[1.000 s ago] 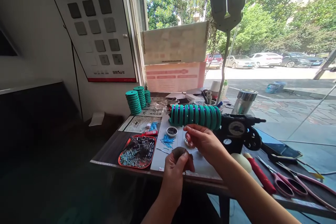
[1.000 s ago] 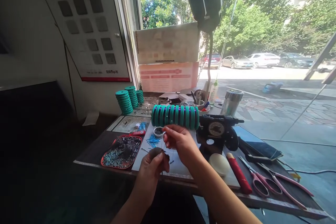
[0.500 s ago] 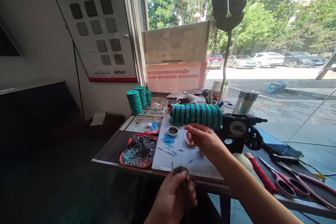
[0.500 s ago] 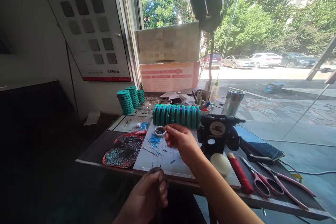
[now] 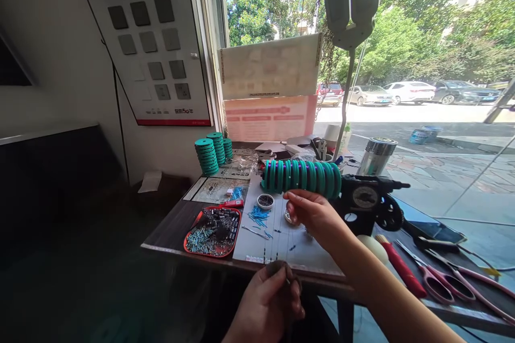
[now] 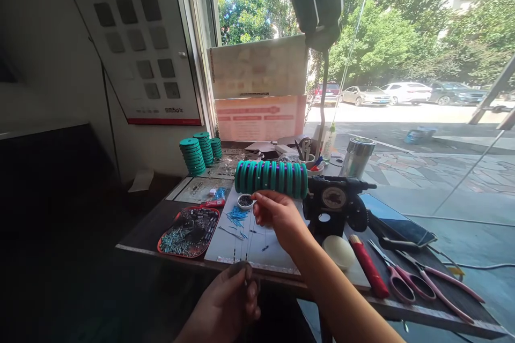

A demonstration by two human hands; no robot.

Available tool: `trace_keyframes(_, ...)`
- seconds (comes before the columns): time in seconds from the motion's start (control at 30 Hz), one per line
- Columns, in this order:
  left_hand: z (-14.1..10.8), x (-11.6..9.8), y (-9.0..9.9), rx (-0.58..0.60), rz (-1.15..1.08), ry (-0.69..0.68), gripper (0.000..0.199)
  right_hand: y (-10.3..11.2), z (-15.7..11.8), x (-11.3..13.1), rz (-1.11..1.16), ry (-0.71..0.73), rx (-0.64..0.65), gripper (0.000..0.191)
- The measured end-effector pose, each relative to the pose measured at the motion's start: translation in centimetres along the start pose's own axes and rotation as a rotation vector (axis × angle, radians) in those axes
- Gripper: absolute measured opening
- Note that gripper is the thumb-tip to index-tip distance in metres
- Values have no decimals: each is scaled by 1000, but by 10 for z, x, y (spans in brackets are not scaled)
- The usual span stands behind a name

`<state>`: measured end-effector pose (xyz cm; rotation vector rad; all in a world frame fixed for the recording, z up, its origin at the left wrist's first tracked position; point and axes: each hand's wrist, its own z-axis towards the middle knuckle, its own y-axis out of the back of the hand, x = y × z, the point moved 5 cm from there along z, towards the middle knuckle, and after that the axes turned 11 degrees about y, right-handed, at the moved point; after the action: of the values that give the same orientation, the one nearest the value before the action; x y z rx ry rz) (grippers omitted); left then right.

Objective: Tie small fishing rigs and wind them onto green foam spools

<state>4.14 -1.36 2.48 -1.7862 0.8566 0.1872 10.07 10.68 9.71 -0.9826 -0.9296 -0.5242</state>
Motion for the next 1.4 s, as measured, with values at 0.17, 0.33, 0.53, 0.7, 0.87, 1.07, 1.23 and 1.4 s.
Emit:
trace_keyframes(0.17,2,-6,8,-108,161,-130,20,14,-17,16,-445,101,-89,31)
trace_keyframes(0.33,6,-14,20,-306,396,-408,36,30,-36,30,-1243,301,-241,27)
trace_keyframes(0.53,-10,-29,2,-554,948,-655,40,25,-24,8,-1218,275,-196,29)
trace_keyframes(0.7,-14,-47,-32,-504,1049,-697,24,19,-31,17,-822,254,-146,23)
trace_keyframes(0.87,10,-47,-48,-301,826,-548,28,14,-40,28,-463,89,-108,24)
trace_keyframes(1.07,21,-32,-49,-120,415,-318,24,14,-33,11,-268,-25,-69,24)
trace_keyframes(1.23,8,-22,-47,-42,318,-190,22,3,-33,-2,-52,-93,12,26)
trace_keyframes(1.4,-1,-2,-30,2,331,12,34,3,-35,4,0,-46,4,24)
